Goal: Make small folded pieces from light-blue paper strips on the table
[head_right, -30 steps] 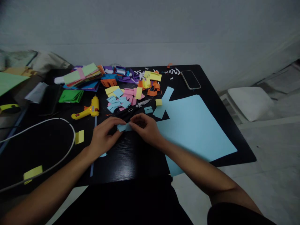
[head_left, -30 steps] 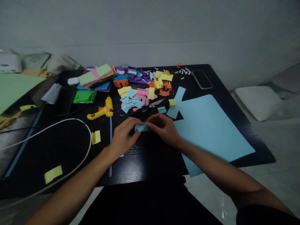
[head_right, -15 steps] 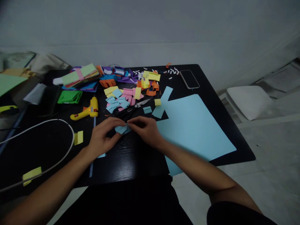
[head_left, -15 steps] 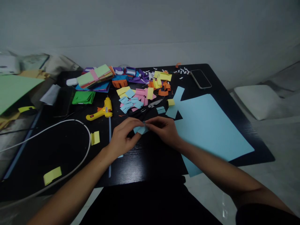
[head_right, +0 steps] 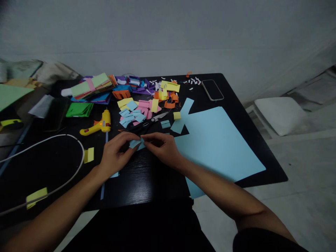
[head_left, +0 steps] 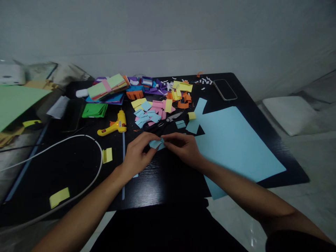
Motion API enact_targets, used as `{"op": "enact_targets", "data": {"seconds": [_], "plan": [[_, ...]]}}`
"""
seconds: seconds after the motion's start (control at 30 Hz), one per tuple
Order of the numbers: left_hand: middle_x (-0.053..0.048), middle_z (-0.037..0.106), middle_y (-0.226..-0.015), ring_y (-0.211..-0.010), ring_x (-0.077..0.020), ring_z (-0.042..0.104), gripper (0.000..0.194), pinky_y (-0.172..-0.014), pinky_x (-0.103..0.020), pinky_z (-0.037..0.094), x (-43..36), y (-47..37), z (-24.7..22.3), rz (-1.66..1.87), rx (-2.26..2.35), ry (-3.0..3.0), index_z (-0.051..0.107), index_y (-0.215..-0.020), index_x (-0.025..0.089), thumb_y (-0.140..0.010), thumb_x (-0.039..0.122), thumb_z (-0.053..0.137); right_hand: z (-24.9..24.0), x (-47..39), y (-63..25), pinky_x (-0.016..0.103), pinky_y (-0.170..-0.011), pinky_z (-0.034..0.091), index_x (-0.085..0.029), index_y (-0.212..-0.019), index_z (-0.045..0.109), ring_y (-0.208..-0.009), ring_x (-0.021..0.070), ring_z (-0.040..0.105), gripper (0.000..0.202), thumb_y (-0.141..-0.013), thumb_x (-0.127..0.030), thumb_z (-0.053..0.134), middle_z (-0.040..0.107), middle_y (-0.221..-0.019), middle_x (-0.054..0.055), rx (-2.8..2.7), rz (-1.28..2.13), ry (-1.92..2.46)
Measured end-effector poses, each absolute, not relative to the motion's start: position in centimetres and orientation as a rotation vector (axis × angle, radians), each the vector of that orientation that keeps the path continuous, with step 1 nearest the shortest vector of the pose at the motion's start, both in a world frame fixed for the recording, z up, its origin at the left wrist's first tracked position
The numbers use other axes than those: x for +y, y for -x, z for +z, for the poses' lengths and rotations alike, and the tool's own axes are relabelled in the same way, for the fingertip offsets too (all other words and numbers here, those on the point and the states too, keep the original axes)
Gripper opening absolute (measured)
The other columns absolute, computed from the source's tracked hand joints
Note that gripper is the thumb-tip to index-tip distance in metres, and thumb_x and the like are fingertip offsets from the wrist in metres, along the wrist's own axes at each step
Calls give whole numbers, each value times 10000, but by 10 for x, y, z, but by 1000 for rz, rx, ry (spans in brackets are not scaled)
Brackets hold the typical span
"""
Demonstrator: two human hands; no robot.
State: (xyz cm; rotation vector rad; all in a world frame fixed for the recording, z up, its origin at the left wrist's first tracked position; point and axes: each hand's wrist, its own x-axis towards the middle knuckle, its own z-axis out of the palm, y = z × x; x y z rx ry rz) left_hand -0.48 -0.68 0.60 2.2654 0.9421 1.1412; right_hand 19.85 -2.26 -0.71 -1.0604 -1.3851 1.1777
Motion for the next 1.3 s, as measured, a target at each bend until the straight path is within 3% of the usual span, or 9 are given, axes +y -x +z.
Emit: {"op": "enact_targets", "data": {"seconds": [0.53,1.03,1.3], "plan": [[-81,746,-1027,-956,-204,719,110,-854,-363,587,-6,5,7,1136,881,-2206,698,-1075,207,-987,183,636,-9,-25,-197,334,-827,641,-245,-1020,812,-881,187,781,176,-846,-269,808,821,-956,29,-1357,1155,1023],[-51,757,-972,-915,-191,718,63,-850,-327,574,-7,5,3,1145,1030,-2221,691,-1039,201,-989,208,654,-6,-25,-197,311,-817,620,-245,-1047,811,-899,180,764,187,-862,-227,781,810,-977,25,-1431,1137,1028],[-60,745,-1014,-957,-195,705,107,-880,-355,570,-7,4,7,1215,1043,-2241,684,-1060,200,-956,198,710,-8,-24,-196,340,-832,630,-232,-1022,793,-893,186,761,186,-844,-283,807,802,-960,33,-1343,1218,1048]]}}
